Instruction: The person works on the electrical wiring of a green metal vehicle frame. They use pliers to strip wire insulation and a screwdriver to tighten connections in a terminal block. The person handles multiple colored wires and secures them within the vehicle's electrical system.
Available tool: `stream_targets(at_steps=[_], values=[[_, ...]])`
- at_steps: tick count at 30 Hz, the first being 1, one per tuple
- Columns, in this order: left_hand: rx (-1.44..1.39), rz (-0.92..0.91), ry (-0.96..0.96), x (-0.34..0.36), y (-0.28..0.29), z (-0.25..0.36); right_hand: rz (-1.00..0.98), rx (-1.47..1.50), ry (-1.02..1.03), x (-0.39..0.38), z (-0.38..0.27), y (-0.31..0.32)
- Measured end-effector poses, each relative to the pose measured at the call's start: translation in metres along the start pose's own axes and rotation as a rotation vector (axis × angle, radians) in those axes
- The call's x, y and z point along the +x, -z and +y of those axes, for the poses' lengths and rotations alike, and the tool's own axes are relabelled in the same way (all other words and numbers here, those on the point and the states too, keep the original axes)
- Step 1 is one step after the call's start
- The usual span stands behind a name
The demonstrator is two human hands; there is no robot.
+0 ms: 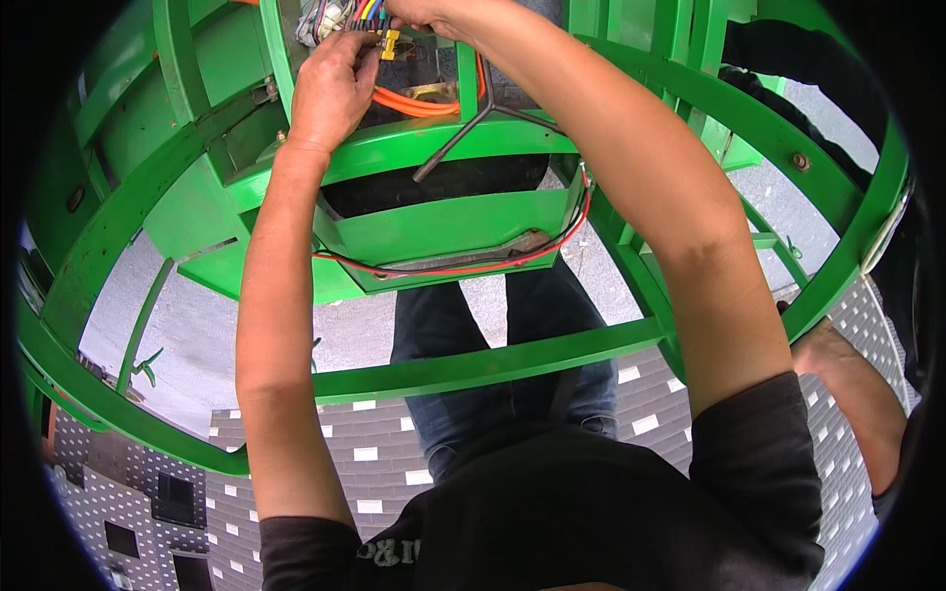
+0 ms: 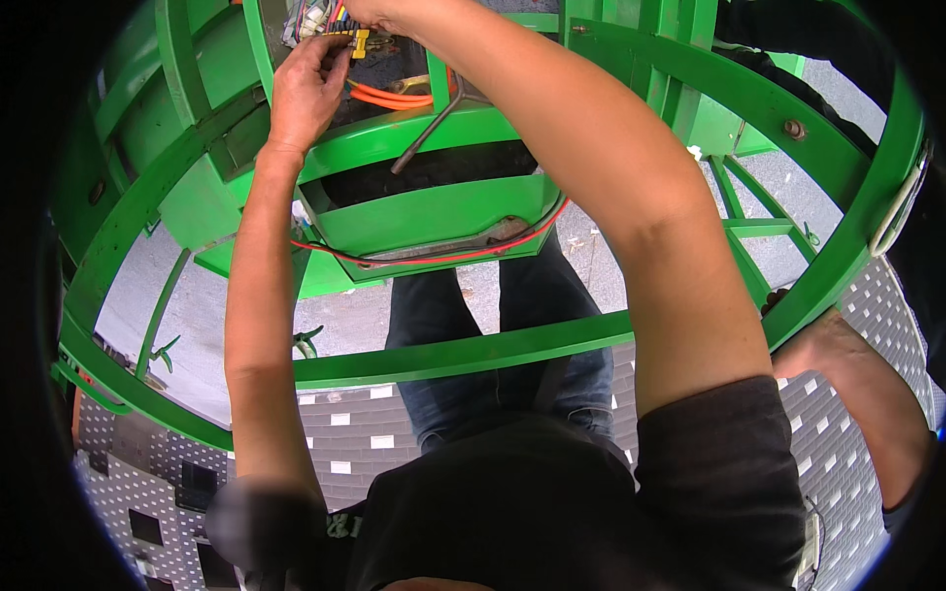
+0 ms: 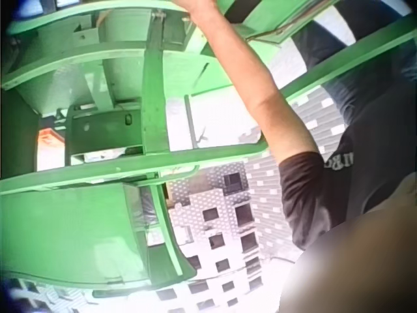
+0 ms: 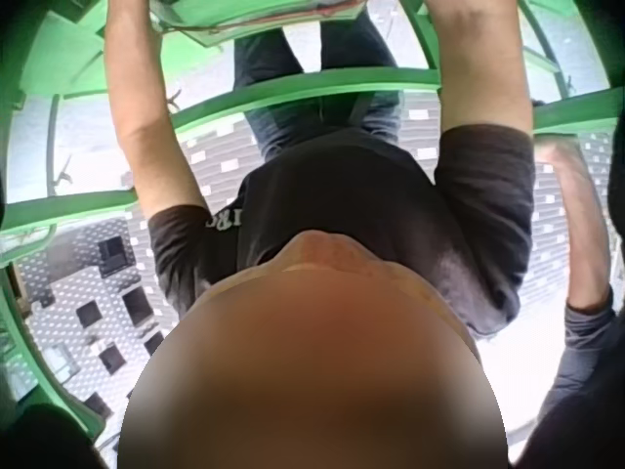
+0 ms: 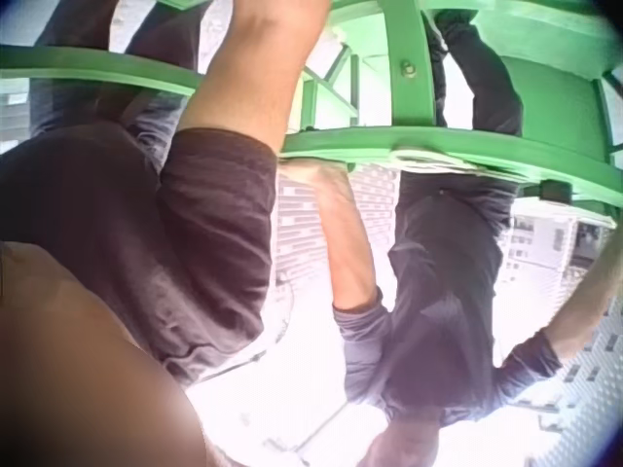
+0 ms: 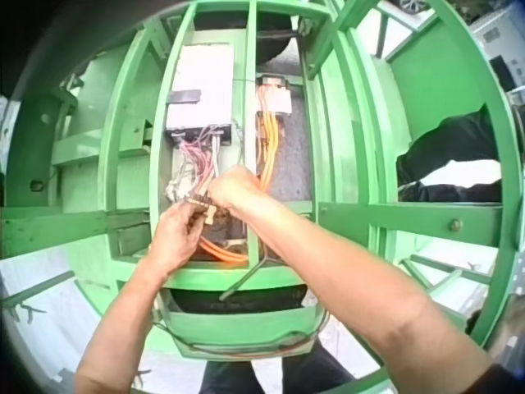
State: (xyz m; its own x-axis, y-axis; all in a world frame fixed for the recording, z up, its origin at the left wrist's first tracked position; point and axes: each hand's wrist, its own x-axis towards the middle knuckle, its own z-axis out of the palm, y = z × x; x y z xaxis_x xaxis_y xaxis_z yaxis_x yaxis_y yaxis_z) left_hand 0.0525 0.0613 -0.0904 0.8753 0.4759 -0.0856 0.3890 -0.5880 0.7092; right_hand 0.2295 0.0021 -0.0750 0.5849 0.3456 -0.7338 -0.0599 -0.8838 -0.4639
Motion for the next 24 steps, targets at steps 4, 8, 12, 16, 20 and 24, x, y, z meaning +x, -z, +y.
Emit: stream_targets(at_steps=[4,8,12,16,20,24], values=[[0.053,0.006,-0.102,0.001,0.002,-0.001,-0.06,-0.004,0.04,-0.007,-0.005,0.005],[0.055,0.042,-0.084,0.0,-0.002,-0.003,-0.027,0.039,0.058,-0.008,-0.002,0.002],[0.088,0.081,-0.188,0.001,-0.006,-0.006,0.029,0.123,0.026,-0.008,0.009,-0.004],[-0.008,0.048,-0.092,0.0,-0.005,-0.003,-0.006,0.112,0.08,-0.003,0.017,-0.004],[-0.049,-0.024,-0.023,0.008,0.0,0.002,0.028,0.052,0.105,-0.003,0.017,-0.011],[0.024,-0.073,0.002,0.017,0.001,0.006,-0.004,0.062,0.059,-0.005,0.017,-0.011]])
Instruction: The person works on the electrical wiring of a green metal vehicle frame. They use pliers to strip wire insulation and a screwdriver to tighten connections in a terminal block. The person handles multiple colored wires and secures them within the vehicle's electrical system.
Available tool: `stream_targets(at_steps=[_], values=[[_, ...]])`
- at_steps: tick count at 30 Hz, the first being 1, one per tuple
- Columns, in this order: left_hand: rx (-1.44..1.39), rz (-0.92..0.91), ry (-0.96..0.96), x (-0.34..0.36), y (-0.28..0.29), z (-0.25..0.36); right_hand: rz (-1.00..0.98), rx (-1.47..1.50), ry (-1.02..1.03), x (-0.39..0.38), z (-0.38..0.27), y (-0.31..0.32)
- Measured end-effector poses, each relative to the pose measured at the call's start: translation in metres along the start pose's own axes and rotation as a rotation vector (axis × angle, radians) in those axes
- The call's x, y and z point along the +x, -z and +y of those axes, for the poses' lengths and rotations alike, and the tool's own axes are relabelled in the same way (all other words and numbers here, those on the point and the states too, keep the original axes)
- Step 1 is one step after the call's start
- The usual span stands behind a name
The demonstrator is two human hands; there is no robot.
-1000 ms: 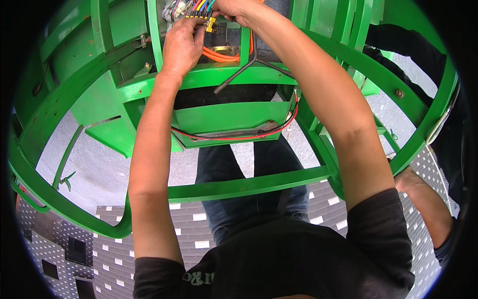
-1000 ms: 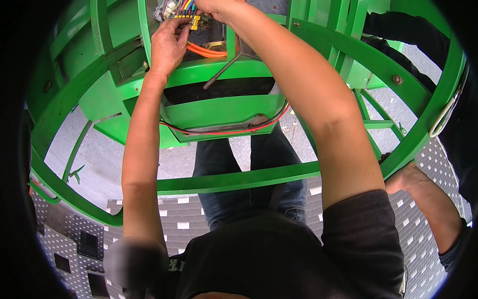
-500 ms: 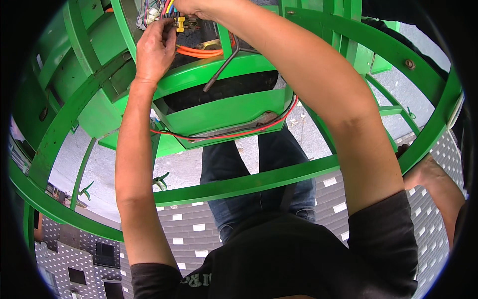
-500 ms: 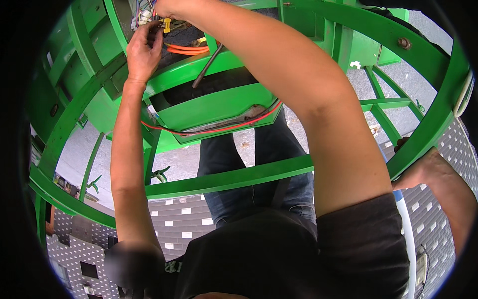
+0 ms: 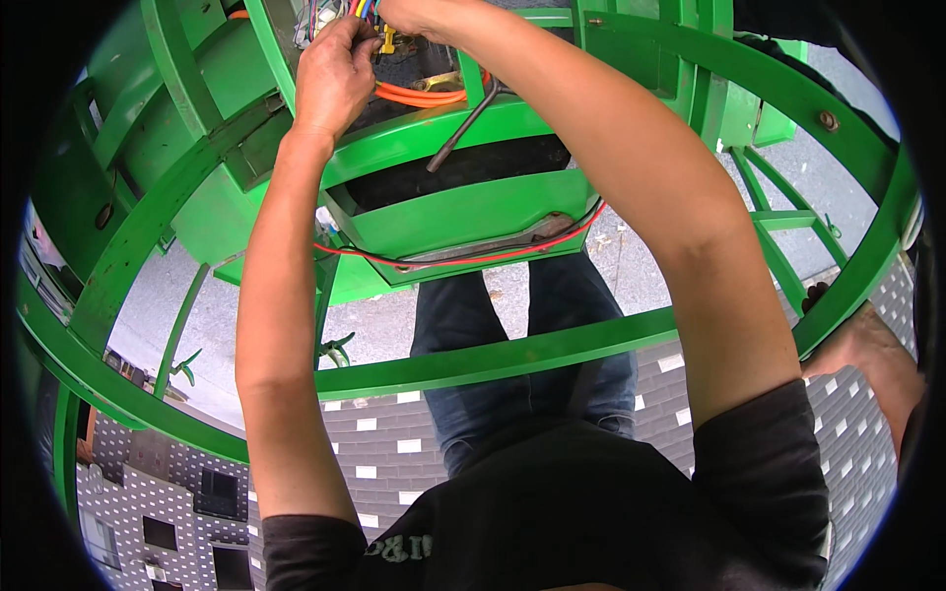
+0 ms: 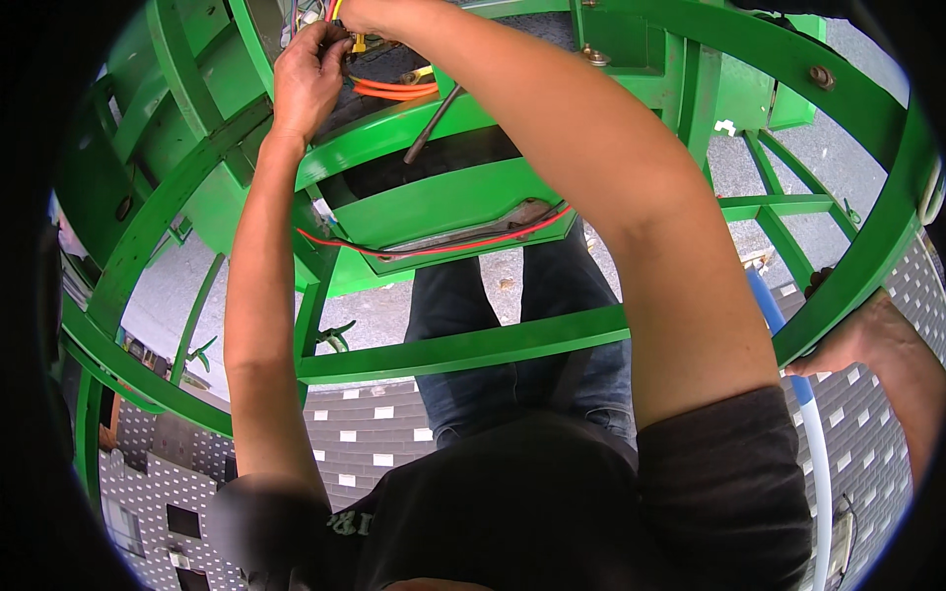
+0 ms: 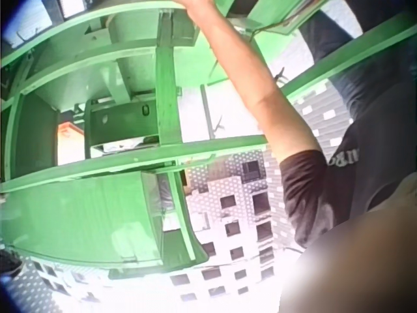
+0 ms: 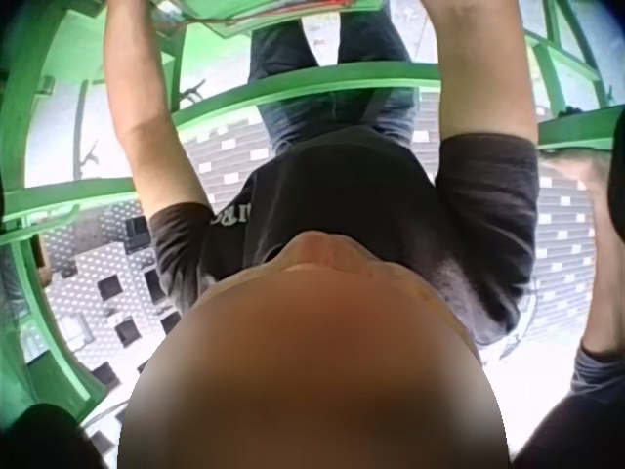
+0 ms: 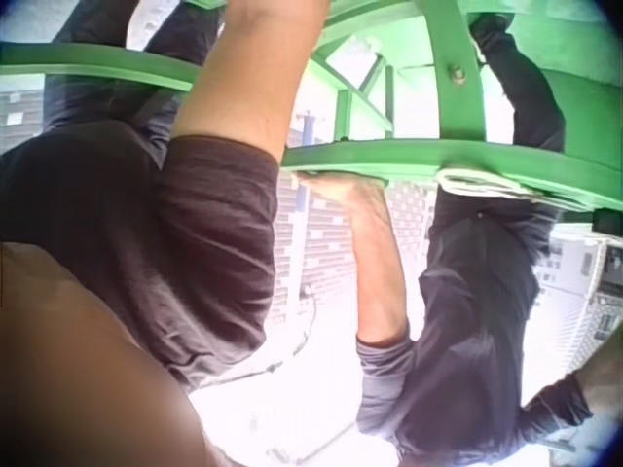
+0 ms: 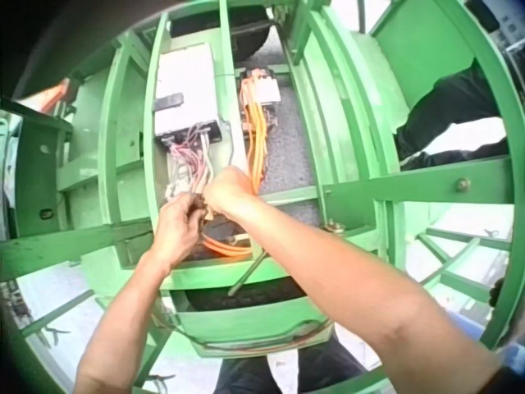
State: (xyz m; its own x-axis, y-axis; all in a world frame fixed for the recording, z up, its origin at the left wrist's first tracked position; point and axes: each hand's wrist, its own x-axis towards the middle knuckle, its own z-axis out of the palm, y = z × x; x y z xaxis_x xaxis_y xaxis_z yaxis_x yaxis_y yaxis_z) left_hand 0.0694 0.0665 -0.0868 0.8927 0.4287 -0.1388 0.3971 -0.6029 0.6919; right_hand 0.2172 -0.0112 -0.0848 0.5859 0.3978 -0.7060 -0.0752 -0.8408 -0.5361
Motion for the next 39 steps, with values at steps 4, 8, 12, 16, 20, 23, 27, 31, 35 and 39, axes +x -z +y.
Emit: stream_targets(at_steps=[4,8,12,16,20,23,27,31,35,39], values=[[0.076,-0.04,0.03,0.003,-0.002,0.004,-0.002,-0.014,0.035,-0.003,0.0,0.003],[0.267,-0.067,-0.022,0.002,-0.007,0.011,0.03,0.096,0.009,-0.006,0.0,0.001],[0.303,-0.074,-0.062,-0.001,-0.006,0.011,-0.001,0.065,0.073,-0.004,0.004,0.001],[0.034,0.051,-0.064,-0.005,-0.007,0.002,-0.041,0.001,0.078,0.0,0.006,0.0],[0.017,0.108,-0.137,-0.005,-0.016,-0.004,0.05,-0.021,0.052,0.001,0.006,-0.005],[0.077,0.125,-0.11,-0.005,-0.02,-0.005,0.009,-0.005,0.063,0.004,0.008,-0.006],[0.306,0.002,-0.17,-0.001,-0.017,-0.004,-0.062,0.017,0.064,0.006,0.009,-0.003],[0.365,-0.096,-0.19,0.002,-0.007,-0.002,-0.044,0.033,0.083,0.001,0.008,-0.001],[0.356,-0.152,-0.156,0.002,-0.001,0.003,-0.091,0.129,0.05,-0.003,0.006,0.002],[0.359,-0.183,-0.104,0.005,-0.002,0.004,-0.031,0.077,0.103,-0.001,0.007,0.0]])
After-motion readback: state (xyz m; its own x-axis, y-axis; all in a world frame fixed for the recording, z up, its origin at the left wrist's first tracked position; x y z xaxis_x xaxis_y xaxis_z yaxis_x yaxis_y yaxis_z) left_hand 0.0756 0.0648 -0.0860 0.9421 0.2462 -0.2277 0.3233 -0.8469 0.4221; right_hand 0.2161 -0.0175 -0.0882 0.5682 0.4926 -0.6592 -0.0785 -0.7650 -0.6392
